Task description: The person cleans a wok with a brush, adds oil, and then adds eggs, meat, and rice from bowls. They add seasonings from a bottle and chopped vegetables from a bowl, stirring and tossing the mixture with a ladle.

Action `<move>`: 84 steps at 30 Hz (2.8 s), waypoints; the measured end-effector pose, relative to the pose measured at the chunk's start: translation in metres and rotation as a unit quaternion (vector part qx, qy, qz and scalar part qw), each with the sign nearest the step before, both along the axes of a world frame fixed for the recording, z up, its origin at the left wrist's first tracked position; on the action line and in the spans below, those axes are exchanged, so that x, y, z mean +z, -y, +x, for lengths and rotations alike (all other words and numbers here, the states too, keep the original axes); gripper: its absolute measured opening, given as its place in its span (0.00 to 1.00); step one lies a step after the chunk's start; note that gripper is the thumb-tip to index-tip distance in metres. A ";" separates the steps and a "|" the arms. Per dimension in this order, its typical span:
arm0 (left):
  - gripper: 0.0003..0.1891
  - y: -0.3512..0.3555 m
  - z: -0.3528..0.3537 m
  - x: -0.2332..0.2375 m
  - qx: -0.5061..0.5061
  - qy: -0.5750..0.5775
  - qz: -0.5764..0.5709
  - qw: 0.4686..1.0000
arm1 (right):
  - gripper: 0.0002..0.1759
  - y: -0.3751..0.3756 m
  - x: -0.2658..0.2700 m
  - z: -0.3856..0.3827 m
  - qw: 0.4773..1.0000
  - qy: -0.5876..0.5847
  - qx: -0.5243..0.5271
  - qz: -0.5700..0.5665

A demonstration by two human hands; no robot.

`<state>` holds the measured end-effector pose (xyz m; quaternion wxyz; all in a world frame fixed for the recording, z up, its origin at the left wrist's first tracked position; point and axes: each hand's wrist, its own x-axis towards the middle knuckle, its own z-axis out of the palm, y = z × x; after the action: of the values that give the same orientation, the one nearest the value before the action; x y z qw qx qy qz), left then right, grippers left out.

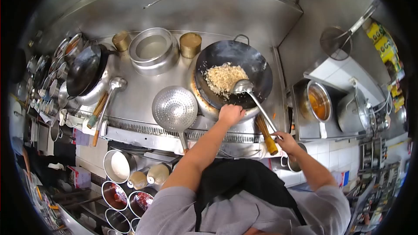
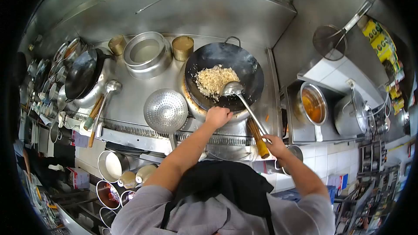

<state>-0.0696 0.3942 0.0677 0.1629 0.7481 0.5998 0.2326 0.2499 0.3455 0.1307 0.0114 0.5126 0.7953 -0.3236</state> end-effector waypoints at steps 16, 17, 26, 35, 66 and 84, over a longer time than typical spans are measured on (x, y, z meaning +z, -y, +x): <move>0.18 -0.004 0.002 -0.002 0.002 0.019 -0.051 0.999 | 0.51 -0.036 -0.015 -0.071 0.988 0.127 -0.069 0.051; 0.18 -0.004 0.002 0.000 -0.001 0.019 -0.048 0.999 | 0.51 -0.063 -0.012 -0.096 0.987 0.127 -0.071 0.067; 0.19 -0.005 -0.001 -0.010 0.002 0.018 -0.041 0.999 | 0.52 -0.035 -0.003 -0.078 0.981 0.150 -0.118 -0.023; 0.18 -0.002 -0.007 -0.002 -0.009 0.010 -0.059 0.998 | 0.52 -0.061 -0.029 -0.118 0.995 0.049 -0.069 0.044; 0.15 0.015 -0.003 0.005 0.002 -0.013 -0.011 1.000 | 0.49 0.019 0.028 -0.023 0.996 0.085 -0.004 -0.038; 0.15 0.151 0.011 0.014 -0.098 0.027 -0.081 0.991 | 0.18 0.028 0.072 -0.061 0.907 -0.294 -0.130 -0.271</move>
<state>-0.0587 0.2436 0.0815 0.2608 0.7814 0.5355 0.1861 0.1885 0.3174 0.2029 -0.1266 0.4697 0.5706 -0.6617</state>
